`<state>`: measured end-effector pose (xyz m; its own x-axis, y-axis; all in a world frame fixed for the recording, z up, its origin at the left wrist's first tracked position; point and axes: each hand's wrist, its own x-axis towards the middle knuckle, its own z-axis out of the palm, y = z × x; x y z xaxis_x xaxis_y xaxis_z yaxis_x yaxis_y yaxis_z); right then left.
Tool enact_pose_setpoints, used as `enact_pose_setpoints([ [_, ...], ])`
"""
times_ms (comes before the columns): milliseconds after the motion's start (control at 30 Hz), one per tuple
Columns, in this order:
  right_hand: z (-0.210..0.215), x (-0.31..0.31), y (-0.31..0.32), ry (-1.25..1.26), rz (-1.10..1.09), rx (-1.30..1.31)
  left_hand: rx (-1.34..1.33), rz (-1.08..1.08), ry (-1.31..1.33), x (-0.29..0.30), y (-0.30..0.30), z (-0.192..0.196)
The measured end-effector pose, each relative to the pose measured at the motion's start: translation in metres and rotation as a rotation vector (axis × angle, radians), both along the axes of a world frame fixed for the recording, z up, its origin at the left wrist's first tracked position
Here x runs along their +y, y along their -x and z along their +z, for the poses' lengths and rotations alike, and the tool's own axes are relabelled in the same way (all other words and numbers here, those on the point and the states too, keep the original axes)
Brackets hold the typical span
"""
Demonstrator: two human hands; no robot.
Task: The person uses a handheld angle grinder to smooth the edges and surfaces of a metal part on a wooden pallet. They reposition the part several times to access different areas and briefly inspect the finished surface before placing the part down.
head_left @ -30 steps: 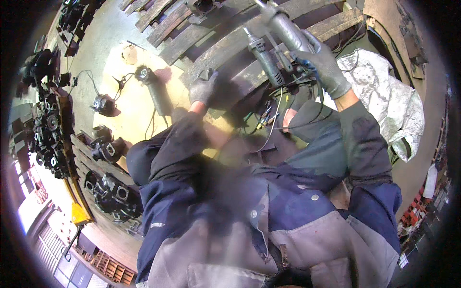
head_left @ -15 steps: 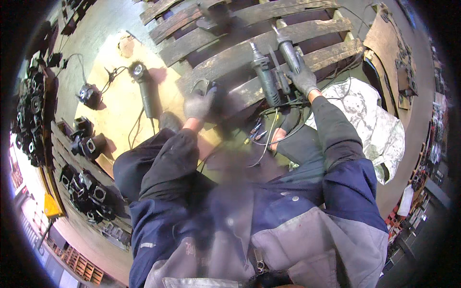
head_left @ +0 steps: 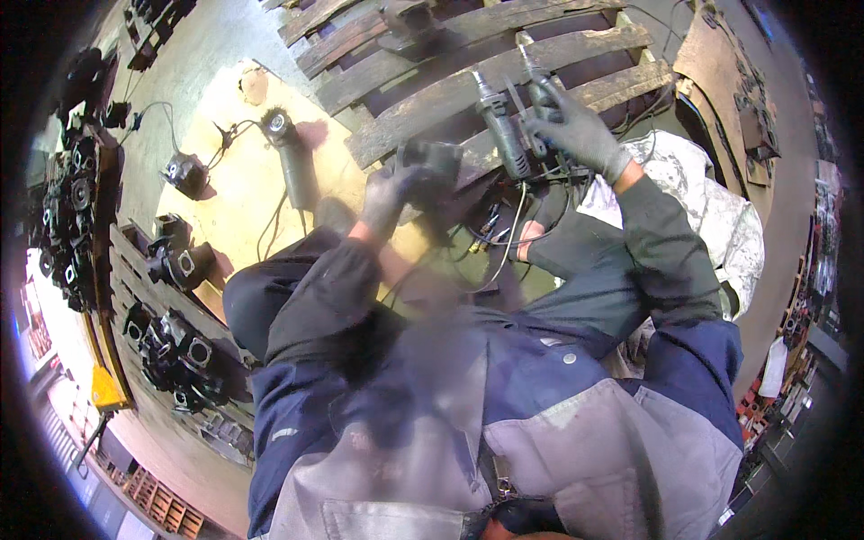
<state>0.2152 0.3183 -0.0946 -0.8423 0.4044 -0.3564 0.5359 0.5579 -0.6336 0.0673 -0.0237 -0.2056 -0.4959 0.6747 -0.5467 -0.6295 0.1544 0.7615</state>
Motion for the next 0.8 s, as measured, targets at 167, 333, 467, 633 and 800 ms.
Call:
enact_pose_setpoints([
  [167,0.063,-0.09,-0.015,0.356,0.137,0.217,0.0,-0.142,-0.265,0.011,-0.023,0.116],
  [333,0.109,-0.12,-0.009,0.594,0.073,0.603,0.086,-0.2,-0.404,0.027,-0.035,0.189],
  [467,0.12,-0.126,-0.004,0.363,0.088,0.573,0.051,-0.351,-0.279,0.017,-0.021,0.187],
  [633,0.115,-0.128,-0.007,0.201,0.053,0.355,-0.052,-0.255,-0.177,0.016,-0.038,0.141],
  [800,0.112,-0.122,-0.01,-0.046,0.119,0.375,0.648,-0.348,-0.261,0.009,-0.052,0.108],
])
